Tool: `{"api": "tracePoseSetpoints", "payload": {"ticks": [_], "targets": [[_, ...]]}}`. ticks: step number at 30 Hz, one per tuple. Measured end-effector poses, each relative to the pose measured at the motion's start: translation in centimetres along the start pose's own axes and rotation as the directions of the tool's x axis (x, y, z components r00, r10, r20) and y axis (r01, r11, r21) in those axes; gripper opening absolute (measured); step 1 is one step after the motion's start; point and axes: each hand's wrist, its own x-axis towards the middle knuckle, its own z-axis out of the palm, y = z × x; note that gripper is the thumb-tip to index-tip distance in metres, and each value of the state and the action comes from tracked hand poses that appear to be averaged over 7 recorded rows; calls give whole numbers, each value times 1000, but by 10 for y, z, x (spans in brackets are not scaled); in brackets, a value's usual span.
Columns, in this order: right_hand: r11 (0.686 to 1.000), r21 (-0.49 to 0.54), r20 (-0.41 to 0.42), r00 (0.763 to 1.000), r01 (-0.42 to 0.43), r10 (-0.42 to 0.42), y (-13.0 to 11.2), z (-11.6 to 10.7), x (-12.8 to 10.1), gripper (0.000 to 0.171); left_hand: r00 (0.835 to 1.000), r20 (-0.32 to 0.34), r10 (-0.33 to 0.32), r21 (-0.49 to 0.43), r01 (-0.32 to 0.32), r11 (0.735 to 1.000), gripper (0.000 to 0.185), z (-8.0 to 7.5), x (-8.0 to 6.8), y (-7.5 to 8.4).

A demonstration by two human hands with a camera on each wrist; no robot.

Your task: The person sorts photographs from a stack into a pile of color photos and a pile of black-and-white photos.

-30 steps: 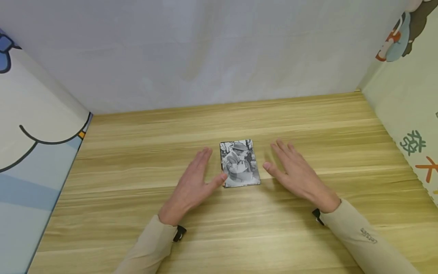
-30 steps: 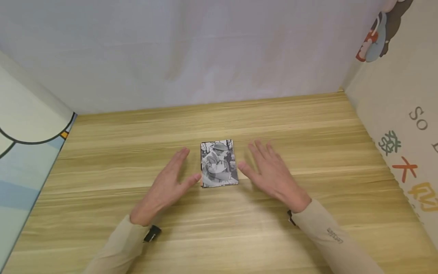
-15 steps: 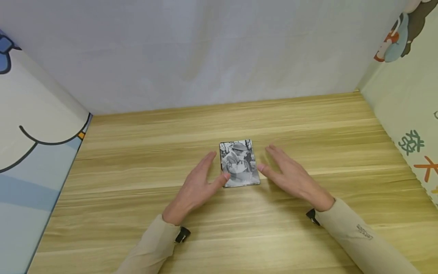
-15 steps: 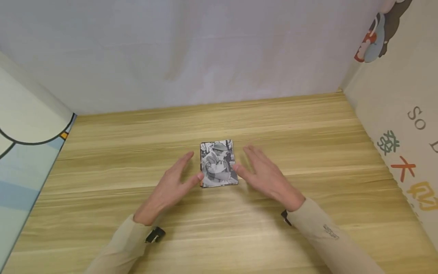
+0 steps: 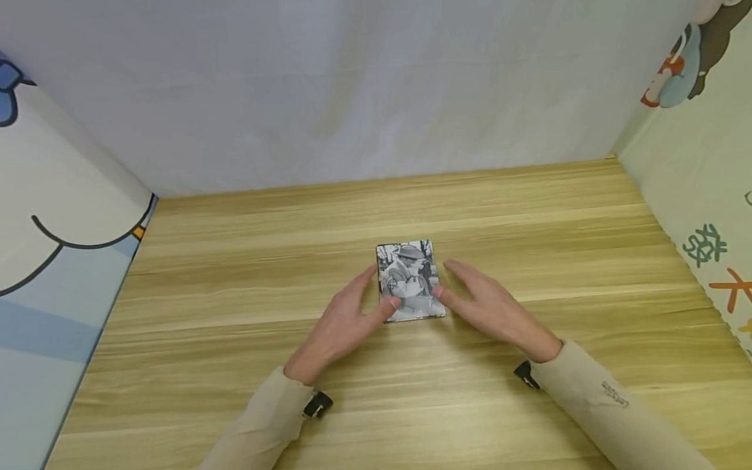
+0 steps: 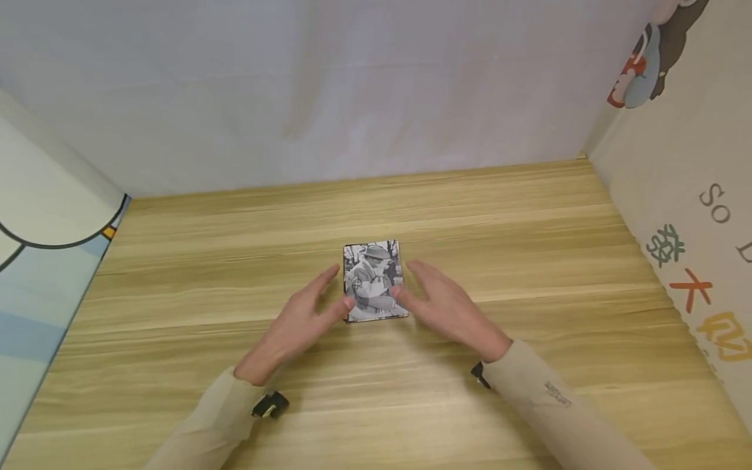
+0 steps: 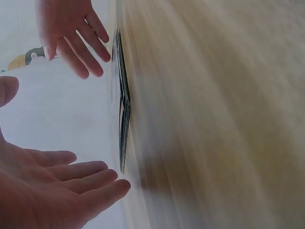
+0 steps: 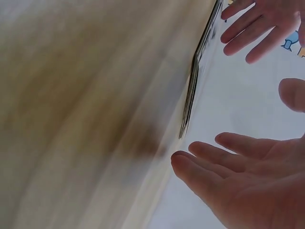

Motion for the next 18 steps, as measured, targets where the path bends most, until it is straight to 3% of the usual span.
{"api": "tracePoseSetpoints", "payload": {"ticks": [18], "targets": [[1000,8,-4,1000,-28,28,-4,8,6,70,1000,-17,-25,16,25,1000,84,8,5,3]]}}
